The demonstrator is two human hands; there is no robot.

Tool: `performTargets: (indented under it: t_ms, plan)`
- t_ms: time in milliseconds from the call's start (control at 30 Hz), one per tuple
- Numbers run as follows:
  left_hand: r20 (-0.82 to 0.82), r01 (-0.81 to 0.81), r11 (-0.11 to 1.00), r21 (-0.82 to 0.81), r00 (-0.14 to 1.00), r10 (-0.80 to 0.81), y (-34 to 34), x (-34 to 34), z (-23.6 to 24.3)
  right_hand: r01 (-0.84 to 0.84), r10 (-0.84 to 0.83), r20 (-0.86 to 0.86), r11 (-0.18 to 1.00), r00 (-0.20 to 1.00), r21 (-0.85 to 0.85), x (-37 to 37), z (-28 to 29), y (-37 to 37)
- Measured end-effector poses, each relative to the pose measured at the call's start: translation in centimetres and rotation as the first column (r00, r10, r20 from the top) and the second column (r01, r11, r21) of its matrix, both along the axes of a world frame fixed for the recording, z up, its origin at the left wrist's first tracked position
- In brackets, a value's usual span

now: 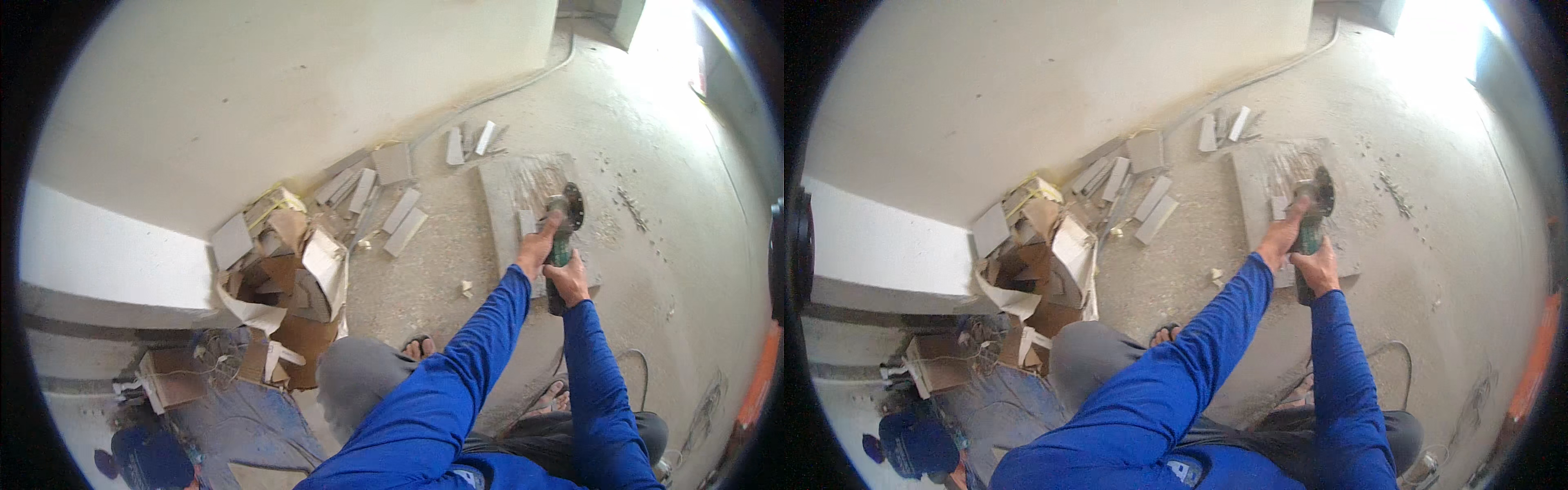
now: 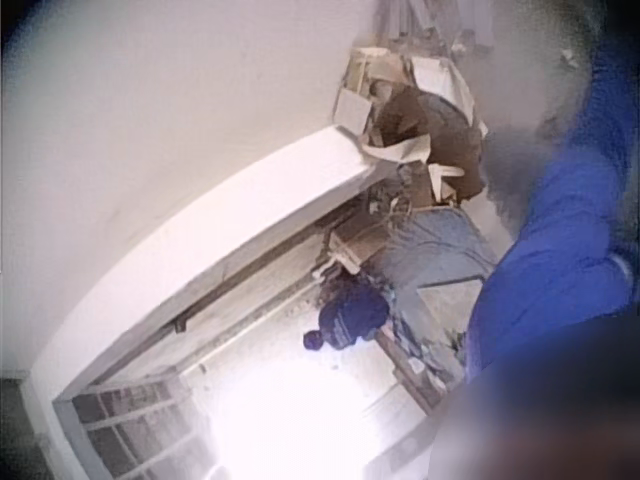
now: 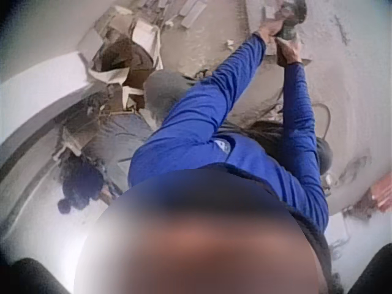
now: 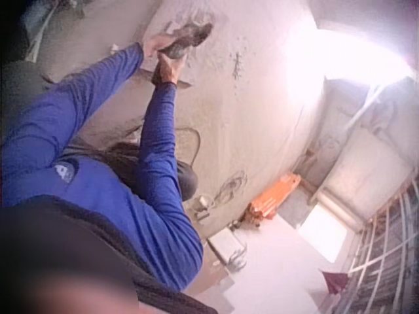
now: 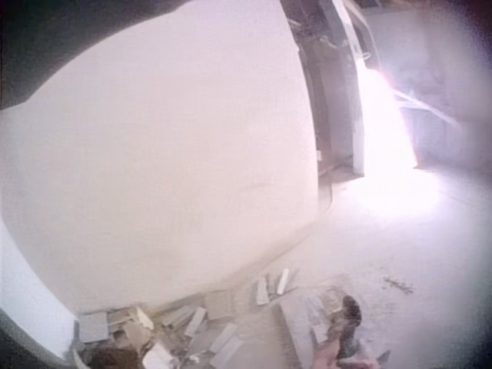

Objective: The person measures and marks a white tile, then uses an angle grinder to cut it. They apply mortar to the wall and place the cut tile into a gap between existing tiles, pressing it into place.

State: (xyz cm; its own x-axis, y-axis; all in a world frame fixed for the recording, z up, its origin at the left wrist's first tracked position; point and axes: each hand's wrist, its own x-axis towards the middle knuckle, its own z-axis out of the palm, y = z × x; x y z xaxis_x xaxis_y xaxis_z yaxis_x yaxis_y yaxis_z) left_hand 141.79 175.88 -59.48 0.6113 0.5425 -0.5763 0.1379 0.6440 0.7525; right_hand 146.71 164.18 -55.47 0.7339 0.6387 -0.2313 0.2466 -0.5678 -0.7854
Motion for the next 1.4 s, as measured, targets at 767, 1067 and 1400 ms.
performTargets:
  t_ms: [767, 1067, 1400]
  plan:
    - [0.087, -0.231, 0.969, -0.092, 0.967, 0.239, -1.8, 0.3, 3.6, -0.066, 0.063, 0.030, 0.991, 0.998, 0.119, 0.6, -1.4, -1.0]
    - [0.032, -0.093, 0.982, -0.166, 0.995, 0.099, -5.6, 1.7, 1.8, 0.125, -0.122, 0.048, 0.990, 0.991, -0.065, 0.1, -1.3, -5.1]
    - [-0.069, -0.210, 0.973, -0.098, 0.977, 0.204, -3.7, 0.4, -0.2, 0.010, 0.006, 0.118, 0.992, 0.993, -0.128, -0.8, -3.0, -2.8]
